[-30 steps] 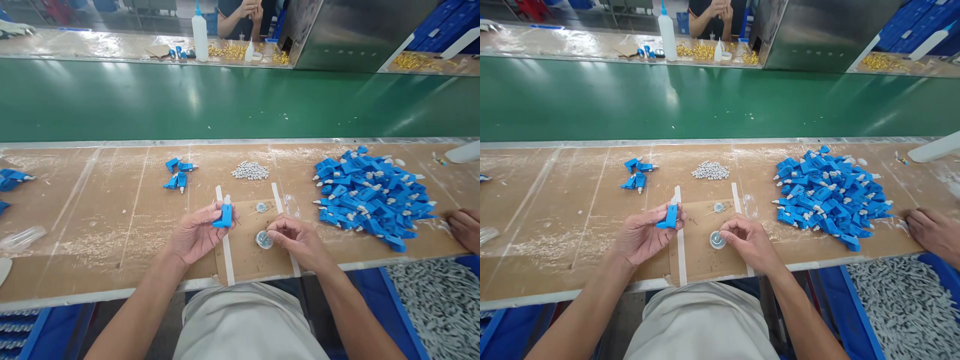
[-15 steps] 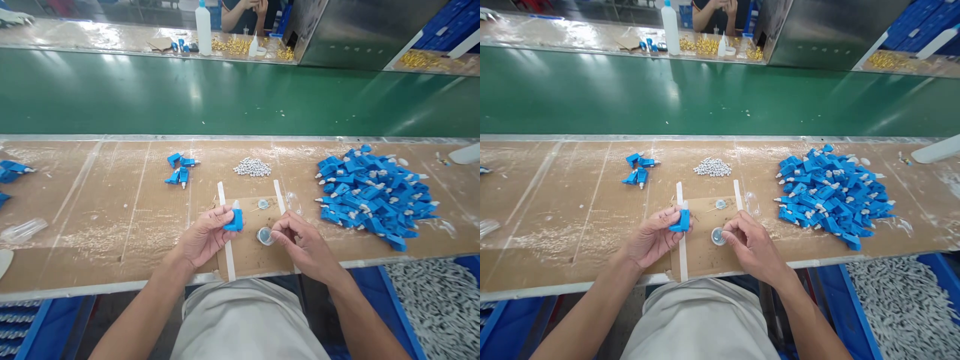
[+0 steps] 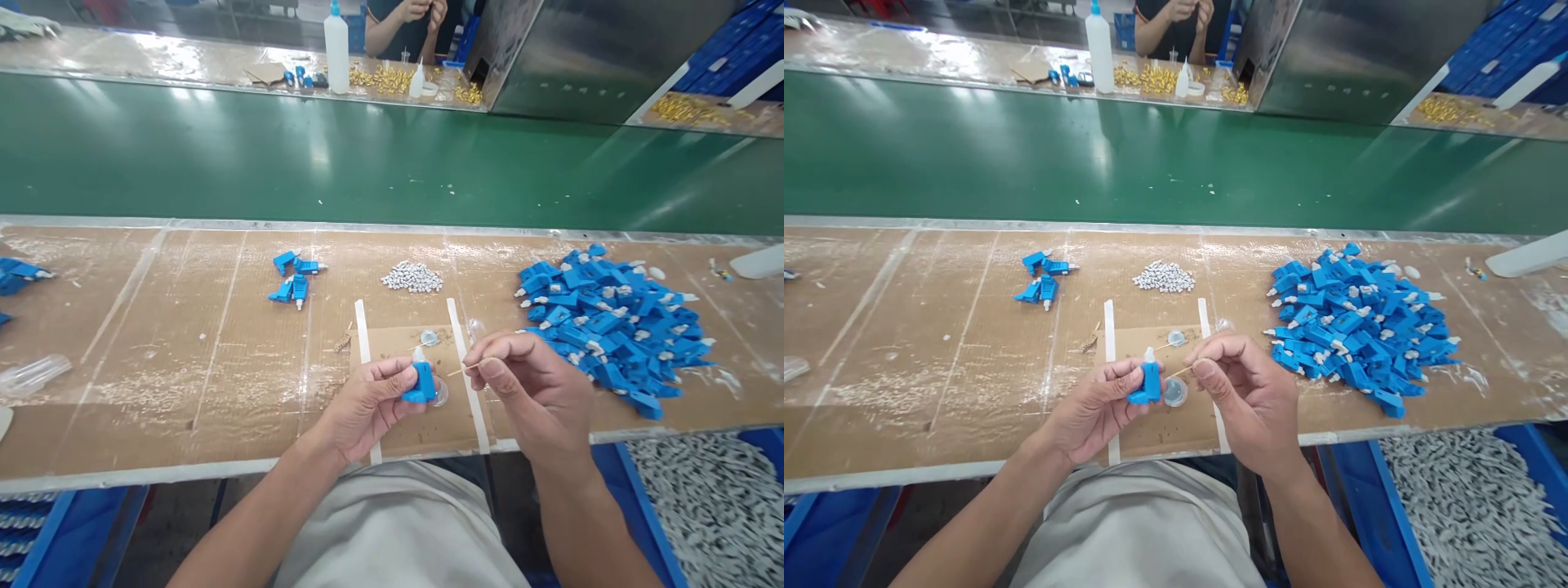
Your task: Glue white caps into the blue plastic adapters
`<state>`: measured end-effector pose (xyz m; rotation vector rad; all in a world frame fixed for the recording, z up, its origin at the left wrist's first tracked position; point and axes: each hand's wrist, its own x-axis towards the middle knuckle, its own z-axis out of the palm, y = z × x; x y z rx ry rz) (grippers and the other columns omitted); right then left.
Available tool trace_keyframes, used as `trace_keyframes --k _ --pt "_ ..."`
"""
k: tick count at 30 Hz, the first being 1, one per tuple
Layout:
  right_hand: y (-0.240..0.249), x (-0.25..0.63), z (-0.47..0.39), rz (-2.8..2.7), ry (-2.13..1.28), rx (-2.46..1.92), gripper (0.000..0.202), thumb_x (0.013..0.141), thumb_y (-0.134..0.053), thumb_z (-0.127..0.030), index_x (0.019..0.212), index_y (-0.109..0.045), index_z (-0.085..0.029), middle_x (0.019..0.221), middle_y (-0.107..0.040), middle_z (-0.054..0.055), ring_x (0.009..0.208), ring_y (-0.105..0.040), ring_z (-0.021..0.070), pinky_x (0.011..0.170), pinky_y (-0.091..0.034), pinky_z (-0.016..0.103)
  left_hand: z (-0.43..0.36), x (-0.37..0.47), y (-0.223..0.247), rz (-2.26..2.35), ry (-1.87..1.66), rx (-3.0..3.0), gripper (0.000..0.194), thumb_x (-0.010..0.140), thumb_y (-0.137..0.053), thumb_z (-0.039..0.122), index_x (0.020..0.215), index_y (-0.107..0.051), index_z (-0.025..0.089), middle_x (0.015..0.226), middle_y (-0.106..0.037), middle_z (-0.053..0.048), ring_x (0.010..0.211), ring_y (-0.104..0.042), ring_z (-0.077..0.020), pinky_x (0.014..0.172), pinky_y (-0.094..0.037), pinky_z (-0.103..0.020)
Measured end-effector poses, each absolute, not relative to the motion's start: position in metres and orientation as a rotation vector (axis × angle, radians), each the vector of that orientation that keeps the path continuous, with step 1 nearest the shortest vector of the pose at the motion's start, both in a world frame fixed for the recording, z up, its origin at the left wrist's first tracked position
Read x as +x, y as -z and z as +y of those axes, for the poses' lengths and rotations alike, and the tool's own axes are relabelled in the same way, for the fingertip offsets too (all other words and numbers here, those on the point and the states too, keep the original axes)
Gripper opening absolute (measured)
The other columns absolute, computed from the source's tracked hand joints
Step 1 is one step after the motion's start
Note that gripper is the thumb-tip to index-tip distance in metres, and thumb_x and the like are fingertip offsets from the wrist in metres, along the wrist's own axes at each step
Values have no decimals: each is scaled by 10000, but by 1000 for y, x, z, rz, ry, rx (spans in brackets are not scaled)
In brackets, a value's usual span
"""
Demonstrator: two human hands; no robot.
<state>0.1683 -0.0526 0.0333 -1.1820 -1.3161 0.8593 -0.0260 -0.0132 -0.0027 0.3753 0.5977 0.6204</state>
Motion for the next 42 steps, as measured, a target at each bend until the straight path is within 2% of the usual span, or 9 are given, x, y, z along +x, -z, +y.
trace_keyframes --k 6,13,23,28,33,36,42 --pt "-32 156 -52 -1357 -738 -1170 52 957 -642 -176 938 -657 -222 899 -664 58 782 -630 197 657 -528 336 -15 -23 1 549 -614 388 239 850 -779 256 984 -771 58 862 -733 -100 766 -687 -116 701 -580 -166" --pt "-29 153 -51 -1384 -736 -1158 91 958 -629 -134 941 -660 -219 876 -665 43 770 -633 181 684 -533 329 -15 -22 4 555 -604 340 255 828 -799 233 1018 -774 64 860 -716 -78 736 -681 -107 681 -587 -177" --pt "-26 152 -51 -1406 -727 -1200 52 970 -630 -195 930 -650 -221 846 -659 39 757 -640 185 655 -536 317 -16 -23 4 562 -605 319 270 797 -830 250 983 -777 63 823 -700 -65 698 -658 -96 674 -574 -180" --pt "-25 152 -52 -1430 -720 -1213 74 964 -631 -171 927 -649 -232 867 -667 38 748 -639 183 654 -527 320 -17 -22 4 551 -606 323 269 794 -831 251 976 -777 60 824 -707 -65 699 -661 -96 683 -569 -183" --pt "-24 150 -53 -1588 -539 -1195 140 953 -612 -121 959 -625 -260 837 -679 32 812 -655 219 710 -526 372 -18 -22 6 556 -606 302 253 776 -846 252 942 -781 73 791 -714 -58 684 -667 -102 644 -553 -172" --pt "-21 151 -53 -1667 -433 -1167 210 942 -595 -75 1015 -596 -271 847 -680 27 819 -656 219 726 -521 384 -19 -22 9 552 -609 311 260 781 -843 253 962 -783 76 848 -736 -80 727 -682 -117 663 -566 -181" --pt "-15 149 -54 -1689 -565 -1160 178 952 -583 -79 993 -593 -253 875 -664 27 842 -650 203 749 -524 374 -21 -25 14 526 -609 302 220 819 -806 224 975 -782 70 809 -724 -71 717 -684 -109 648 -568 -160"
